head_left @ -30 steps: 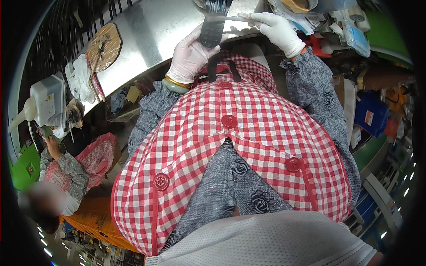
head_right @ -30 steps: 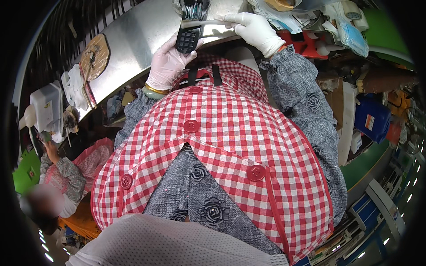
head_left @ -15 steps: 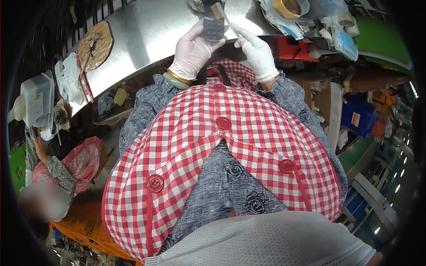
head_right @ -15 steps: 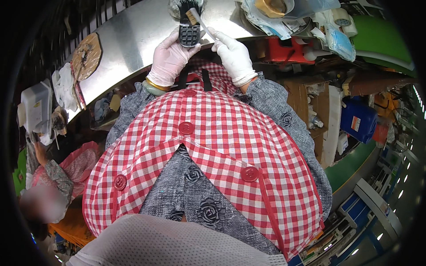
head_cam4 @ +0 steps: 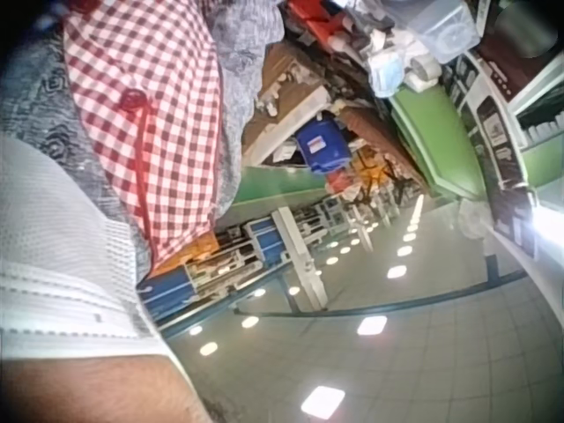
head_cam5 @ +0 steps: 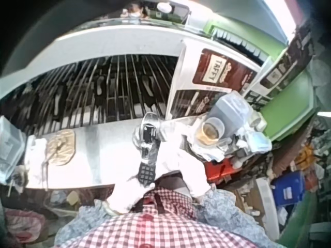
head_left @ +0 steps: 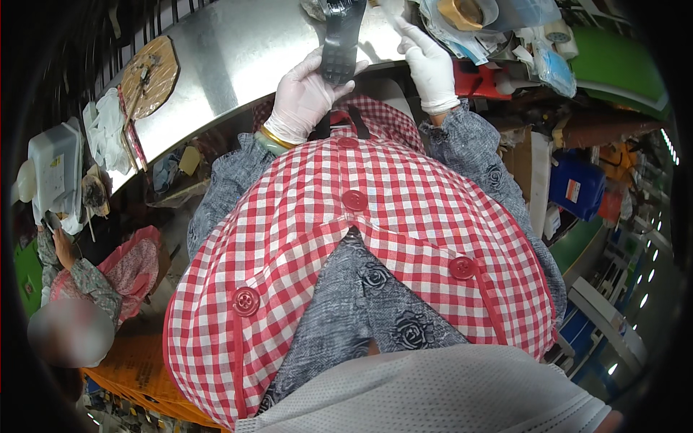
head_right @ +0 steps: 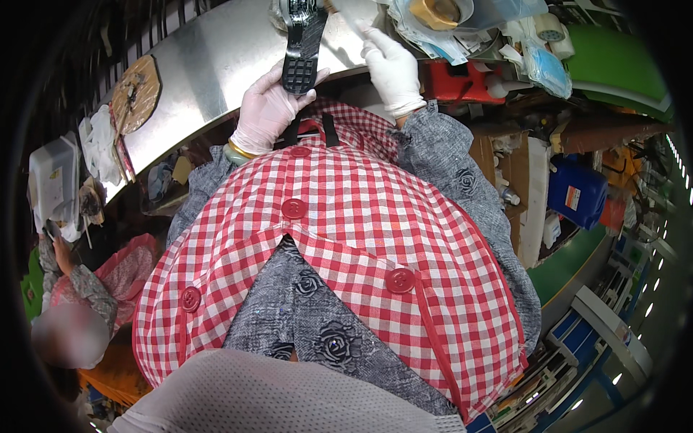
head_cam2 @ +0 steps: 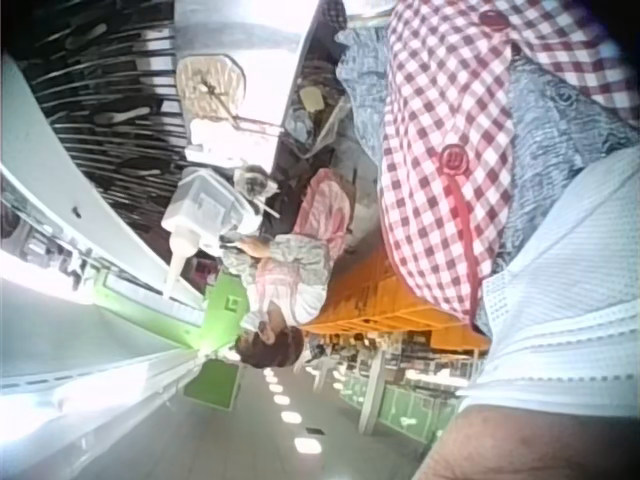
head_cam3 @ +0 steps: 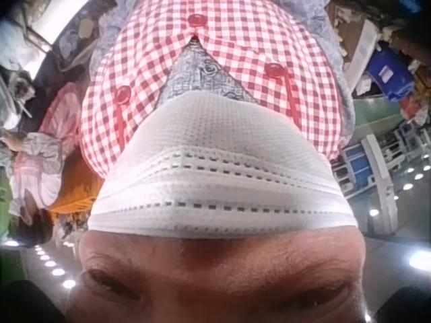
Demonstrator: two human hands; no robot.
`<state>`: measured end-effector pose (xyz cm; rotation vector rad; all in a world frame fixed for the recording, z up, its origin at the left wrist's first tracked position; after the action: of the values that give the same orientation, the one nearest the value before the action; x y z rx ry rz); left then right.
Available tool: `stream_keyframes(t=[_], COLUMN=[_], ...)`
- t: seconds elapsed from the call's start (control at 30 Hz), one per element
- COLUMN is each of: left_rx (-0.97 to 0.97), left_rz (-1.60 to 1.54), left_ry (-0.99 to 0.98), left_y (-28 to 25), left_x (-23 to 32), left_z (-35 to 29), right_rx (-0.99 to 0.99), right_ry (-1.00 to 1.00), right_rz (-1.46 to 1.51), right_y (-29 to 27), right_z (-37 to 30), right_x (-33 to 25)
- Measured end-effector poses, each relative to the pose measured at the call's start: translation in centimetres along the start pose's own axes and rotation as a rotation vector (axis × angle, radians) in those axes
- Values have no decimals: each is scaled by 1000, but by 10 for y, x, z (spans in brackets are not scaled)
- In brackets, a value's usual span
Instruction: The recorder is applying a liquid substance, likely glue or primer, to the underside of shoe soles using a small brush.
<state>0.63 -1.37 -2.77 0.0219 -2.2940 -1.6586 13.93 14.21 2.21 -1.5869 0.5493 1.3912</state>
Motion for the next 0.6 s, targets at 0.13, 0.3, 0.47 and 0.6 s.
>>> stream_keyframes(t=[0.13, 0.3, 0.47, 0.6], left_rx=[-2, 0, 56, 140], left_rz=[5, 14, 60, 102], left_ry=[-36, -69, -92, -95], left_y=[-2, -3, -6, -7], left_x=[2, 0, 5, 6], left_z=[-6, -14, -32, -38], right_rx=[-29, 90, -49, 89], right_ry=[-53, -69, -164, -123], right_rz=[-79, 62, -225, 14], right_y=[14, -10, 6, -12], right_z=[1, 30, 4, 36], right_x=[17, 15, 15, 31])
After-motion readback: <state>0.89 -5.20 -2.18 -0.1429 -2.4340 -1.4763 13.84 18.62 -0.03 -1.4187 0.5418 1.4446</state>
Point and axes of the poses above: each hand's wrist, its own z-axis towards the middle knuckle, its own y-axis out of the palm, x = y × z, the point moved 3 cm from there along z, towards the middle knuckle, and after that the axes turned 9 degrees about x, right-handed, at the moved point
